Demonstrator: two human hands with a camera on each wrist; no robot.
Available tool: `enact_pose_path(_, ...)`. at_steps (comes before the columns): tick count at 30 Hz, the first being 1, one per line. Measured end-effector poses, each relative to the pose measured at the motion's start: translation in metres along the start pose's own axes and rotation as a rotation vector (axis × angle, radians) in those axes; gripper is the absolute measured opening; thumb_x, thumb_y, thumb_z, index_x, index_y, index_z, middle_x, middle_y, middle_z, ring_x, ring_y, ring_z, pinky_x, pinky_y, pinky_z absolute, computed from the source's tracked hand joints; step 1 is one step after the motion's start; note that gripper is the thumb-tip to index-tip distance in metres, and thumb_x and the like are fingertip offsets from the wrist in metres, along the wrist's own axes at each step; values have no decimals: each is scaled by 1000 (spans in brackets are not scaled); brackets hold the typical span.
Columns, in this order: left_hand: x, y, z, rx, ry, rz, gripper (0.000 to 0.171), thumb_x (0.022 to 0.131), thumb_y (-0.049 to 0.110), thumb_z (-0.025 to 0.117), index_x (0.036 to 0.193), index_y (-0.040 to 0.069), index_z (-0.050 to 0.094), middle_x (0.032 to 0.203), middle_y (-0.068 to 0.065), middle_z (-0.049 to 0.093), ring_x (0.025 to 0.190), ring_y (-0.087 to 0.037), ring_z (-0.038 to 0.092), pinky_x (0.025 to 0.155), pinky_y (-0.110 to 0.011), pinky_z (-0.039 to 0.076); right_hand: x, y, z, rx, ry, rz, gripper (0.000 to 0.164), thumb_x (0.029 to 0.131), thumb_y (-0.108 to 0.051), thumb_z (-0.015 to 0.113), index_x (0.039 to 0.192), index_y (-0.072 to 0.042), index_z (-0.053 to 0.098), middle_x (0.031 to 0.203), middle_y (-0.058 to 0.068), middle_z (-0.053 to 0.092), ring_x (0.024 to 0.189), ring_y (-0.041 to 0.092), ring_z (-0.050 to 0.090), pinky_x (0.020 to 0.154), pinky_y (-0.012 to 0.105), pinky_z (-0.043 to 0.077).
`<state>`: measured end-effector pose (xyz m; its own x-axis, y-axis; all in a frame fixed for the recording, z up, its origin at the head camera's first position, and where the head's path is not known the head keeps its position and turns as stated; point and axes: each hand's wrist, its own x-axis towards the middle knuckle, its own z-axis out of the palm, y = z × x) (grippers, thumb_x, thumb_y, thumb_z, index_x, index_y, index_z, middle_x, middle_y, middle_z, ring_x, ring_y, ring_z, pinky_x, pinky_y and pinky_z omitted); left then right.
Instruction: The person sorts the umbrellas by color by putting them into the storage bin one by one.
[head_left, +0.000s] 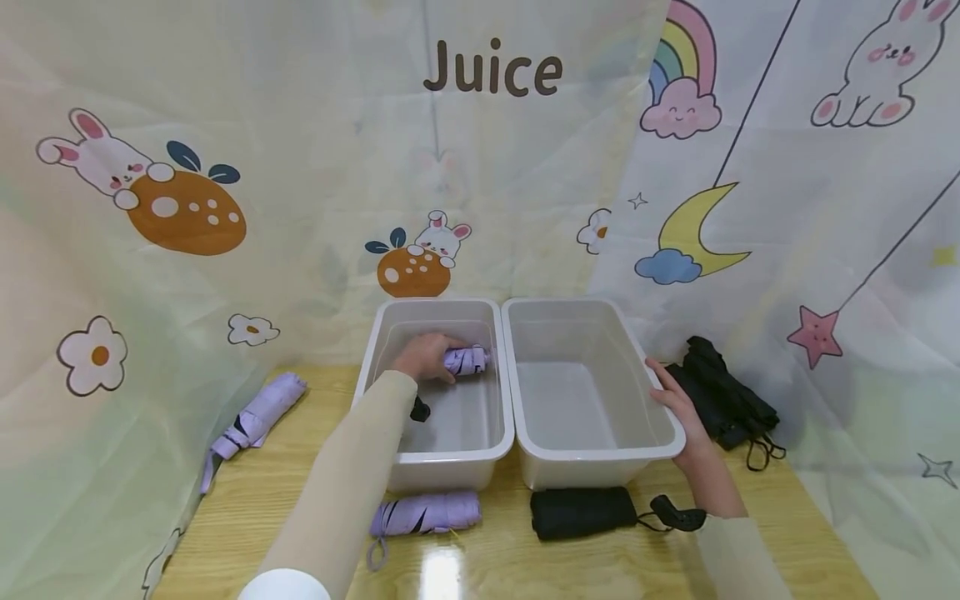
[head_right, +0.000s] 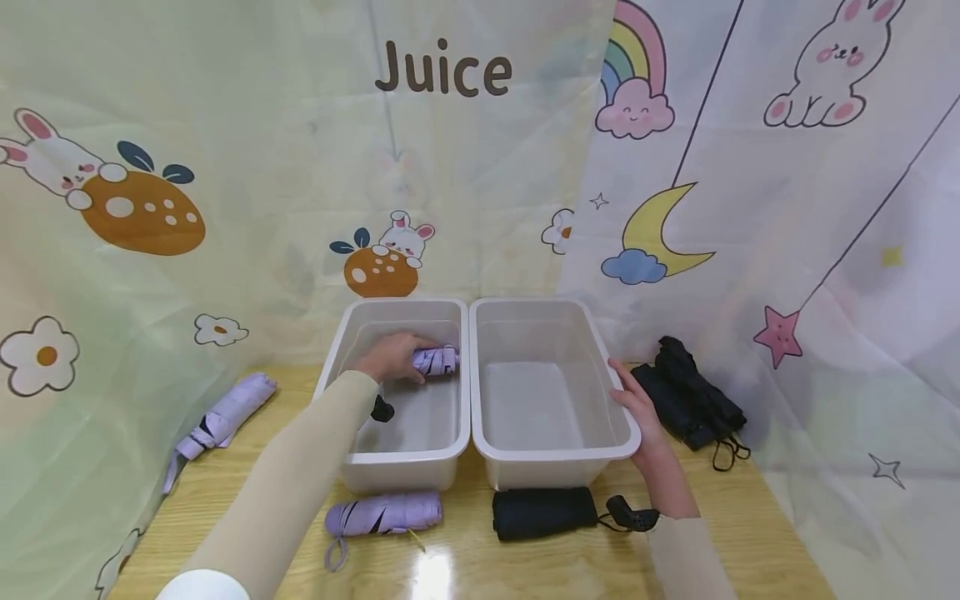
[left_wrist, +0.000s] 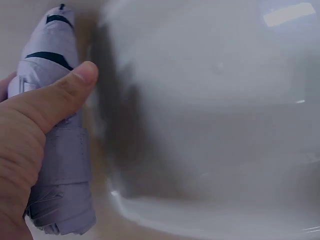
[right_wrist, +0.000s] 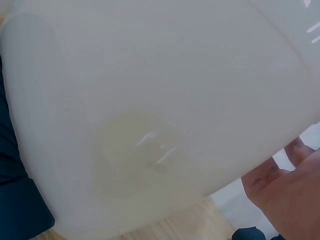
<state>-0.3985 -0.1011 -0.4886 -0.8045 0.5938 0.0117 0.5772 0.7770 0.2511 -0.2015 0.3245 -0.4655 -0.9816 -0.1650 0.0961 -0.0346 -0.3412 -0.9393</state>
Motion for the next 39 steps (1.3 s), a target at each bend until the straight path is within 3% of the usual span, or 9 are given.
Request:
enact_pose_path(3,-2,0,5,24,10,2,71,61,29,94,127,26,66,114,5,66,98,-16,56,94,-37,43,0,2,0,3,-7,-4,52,106,-8,28,156,-16,15,138,2,44,108,17,55,84,33,52)
enact_pose_path(9,-17,-1,12,22,-63,-47,70,63,27,93,127,27,66,114,2,66,99,-17,56,91,-38,45,0,8,3,25,-13,14,53,107,-10,29,157,-17,12,138,0,46,106,15,56,83,32,52)
enact_pose_path(14,-24,-3,14,-29,-93,-81,68,64,23,92,127,24,66,116,2,65,101,-18,55,92,-39,44,-2,13,8,19,-6,31,53,107,-11,30,157,-16,12,139,0,45,107,15,55,85,33,52)
enact_pose_path(18,-23,-11,9,-129,-86,-126,68,66,20,91,129,20,64,121,1,64,106,-18,57,94,-39,46,-2,15,11,15,-21,47,54,107,-12,29,157,-17,11,141,0,40,112,18,52,88,34,50)
enact_pose_path(20,-22,-14,-3,-205,-71,-151,67,70,20,89,132,19,62,123,-2,64,108,-19,58,94,-40,47,-1,15,12,17,-25,50,54,107,-12,29,157,-17,9,142,0,39,113,18,51,88,33,49)
enact_pose_path(25,-32,-6,-61,-376,-39,-162,58,84,22,78,137,13,57,128,-11,60,117,-27,55,94,-42,47,2,13,11,40,-29,44,56,107,-9,28,157,-15,6,141,-1,42,112,17,52,88,33,49)
enact_pose_path(31,-56,-21,-115,-494,113,-126,48,90,21,72,133,4,58,125,-20,59,112,-34,56,91,-45,48,2,7,7,99,-49,2,55,106,-7,26,157,-14,7,137,-1,47,107,15,55,85,31,50)
enact_pose_path(35,-85,-46,-129,-545,247,-131,45,95,21,65,133,0,56,127,-22,56,110,-36,56,92,-49,46,0,2,4,121,-56,-37,53,106,-5,25,157,-12,9,136,0,47,108,15,55,86,30,50)
enact_pose_path(39,-124,-78,-124,-562,337,-182,46,97,22,62,135,-3,53,132,-25,52,113,-39,53,94,-53,43,-1,-2,2,115,-60,-35,53,106,-5,25,157,-14,11,134,-1,49,107,15,55,85,30,51)
